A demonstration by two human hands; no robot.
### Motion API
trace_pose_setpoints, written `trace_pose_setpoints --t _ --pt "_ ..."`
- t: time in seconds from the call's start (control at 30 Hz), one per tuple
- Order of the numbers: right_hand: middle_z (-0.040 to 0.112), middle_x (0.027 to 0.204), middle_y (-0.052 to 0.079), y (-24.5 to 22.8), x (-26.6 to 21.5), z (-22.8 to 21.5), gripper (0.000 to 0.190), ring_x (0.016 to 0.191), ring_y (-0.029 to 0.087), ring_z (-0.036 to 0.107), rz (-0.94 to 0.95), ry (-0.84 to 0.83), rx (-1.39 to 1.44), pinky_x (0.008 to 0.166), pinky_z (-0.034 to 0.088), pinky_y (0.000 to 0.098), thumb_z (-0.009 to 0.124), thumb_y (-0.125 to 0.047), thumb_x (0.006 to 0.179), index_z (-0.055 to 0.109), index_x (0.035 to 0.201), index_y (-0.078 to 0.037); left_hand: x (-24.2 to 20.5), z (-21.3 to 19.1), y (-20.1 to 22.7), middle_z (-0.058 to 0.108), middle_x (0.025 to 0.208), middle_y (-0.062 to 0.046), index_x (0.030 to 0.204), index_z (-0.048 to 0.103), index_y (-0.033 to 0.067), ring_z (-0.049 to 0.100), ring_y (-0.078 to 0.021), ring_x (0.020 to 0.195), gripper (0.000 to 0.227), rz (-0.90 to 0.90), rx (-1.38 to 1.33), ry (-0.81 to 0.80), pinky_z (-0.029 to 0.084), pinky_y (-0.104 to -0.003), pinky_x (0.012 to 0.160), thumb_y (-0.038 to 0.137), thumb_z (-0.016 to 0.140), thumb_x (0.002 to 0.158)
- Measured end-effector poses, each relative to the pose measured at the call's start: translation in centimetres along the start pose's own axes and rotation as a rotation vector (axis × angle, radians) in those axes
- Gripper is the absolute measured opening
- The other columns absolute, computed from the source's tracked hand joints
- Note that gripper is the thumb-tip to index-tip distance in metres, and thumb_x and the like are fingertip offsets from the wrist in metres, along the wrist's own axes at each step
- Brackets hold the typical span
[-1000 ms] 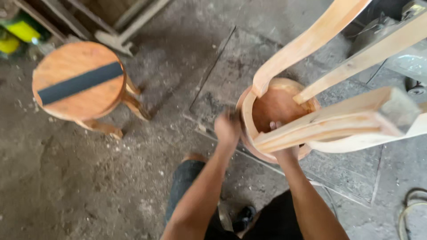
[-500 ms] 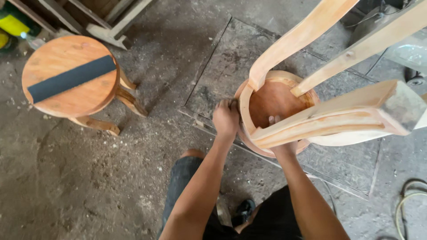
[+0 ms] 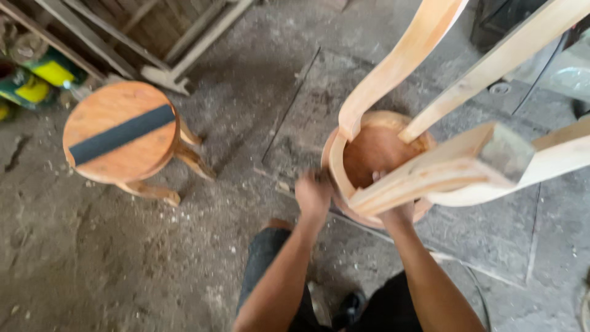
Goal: The person sands the legs and underside of a wooden stool using a sanding block. They rotate the stool to access different areas, smoothing the curved surfaces and edges of the legs.
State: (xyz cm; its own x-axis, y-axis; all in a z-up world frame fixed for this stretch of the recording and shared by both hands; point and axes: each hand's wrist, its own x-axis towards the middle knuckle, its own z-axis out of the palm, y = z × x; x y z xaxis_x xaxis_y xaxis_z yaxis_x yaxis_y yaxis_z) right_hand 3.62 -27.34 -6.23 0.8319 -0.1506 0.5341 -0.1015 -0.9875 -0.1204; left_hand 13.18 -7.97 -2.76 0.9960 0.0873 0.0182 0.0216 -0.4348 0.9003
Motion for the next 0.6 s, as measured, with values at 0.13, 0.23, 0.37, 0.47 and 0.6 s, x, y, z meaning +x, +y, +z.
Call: trace_pose_setpoints --t 0.13,0.23,0.37,0.47,0.6 --pt "0.069 0.107 0.018 -1.9 0.7 -2.3 0.038 0.112 0.041 0.06 0.262 -0.353 -0.067 0.099 0.045 0.0518 0.054 -0.045 0.101 0.067 0.108 -0.01 3.8 1.7 1.4 0.071 0.088 -0.021 0.092 0.071 0.0013 0.068 -0.0434 0.083 0.022 0.159 0.004 0.05 0.053 -0.049 0.073 0.023 0.067 0.094" --pt "0.068 0.106 0.021 -1.6 1.0 -1.9 0.036 0.108 0.045 0.06 0.173 -0.197 -0.041 0.094 0.045 0.0548 0.055 -0.041 0.1 0.067 0.108 -0.008 0.5 0.2 0.5 0.073 0.089 -0.021 0.091 0.072 0.0028 0.07 -0.0411 0.083 0.028 0.007 0.001 -0.017 0.055 -0.047 0.075 0.031 0.067 0.095" --pt "0.068 0.104 0.017 -0.6 0.0 -0.4 0.036 0.11 0.04 0.061 0.228 -0.313 -0.048 0.098 0.046 0.052 0.053 -0.046 0.106 0.067 0.113 -0.013 3.0 1.6 -0.8 0.073 0.092 -0.021 0.094 0.075 0.0073 0.071 -0.0419 0.087 0.024 0.051 0.03 -0.047 0.056 -0.049 0.076 0.03 0.068 0.091" --pt "0.069 0.11 0.016 0.4 -0.3 0.0 0.045 0.11 0.04 0.06 -0.014 -0.165 -0.086 0.096 0.044 0.0566 0.058 -0.045 0.093 0.066 0.121 -0.011 11.5 6.1 0.7 0.071 0.092 -0.023 0.098 0.074 0.0085 0.068 -0.0442 0.089 0.022 0.095 0.115 -0.161 0.053 -0.053 0.077 0.027 0.072 0.086" --pt "0.069 0.119 0.017 1.4 -1.3 1.6 0.054 0.115 0.042 0.058 -0.113 -0.06 -0.133 0.097 0.043 0.0585 0.063 -0.042 0.084 0.066 0.127 -0.01 16.6 8.3 1.2 0.074 0.094 -0.02 0.092 0.076 0.0099 0.07 -0.0404 0.092 0.02 0.282 0.035 -0.246 0.057 -0.047 0.08 0.022 0.068 0.079"
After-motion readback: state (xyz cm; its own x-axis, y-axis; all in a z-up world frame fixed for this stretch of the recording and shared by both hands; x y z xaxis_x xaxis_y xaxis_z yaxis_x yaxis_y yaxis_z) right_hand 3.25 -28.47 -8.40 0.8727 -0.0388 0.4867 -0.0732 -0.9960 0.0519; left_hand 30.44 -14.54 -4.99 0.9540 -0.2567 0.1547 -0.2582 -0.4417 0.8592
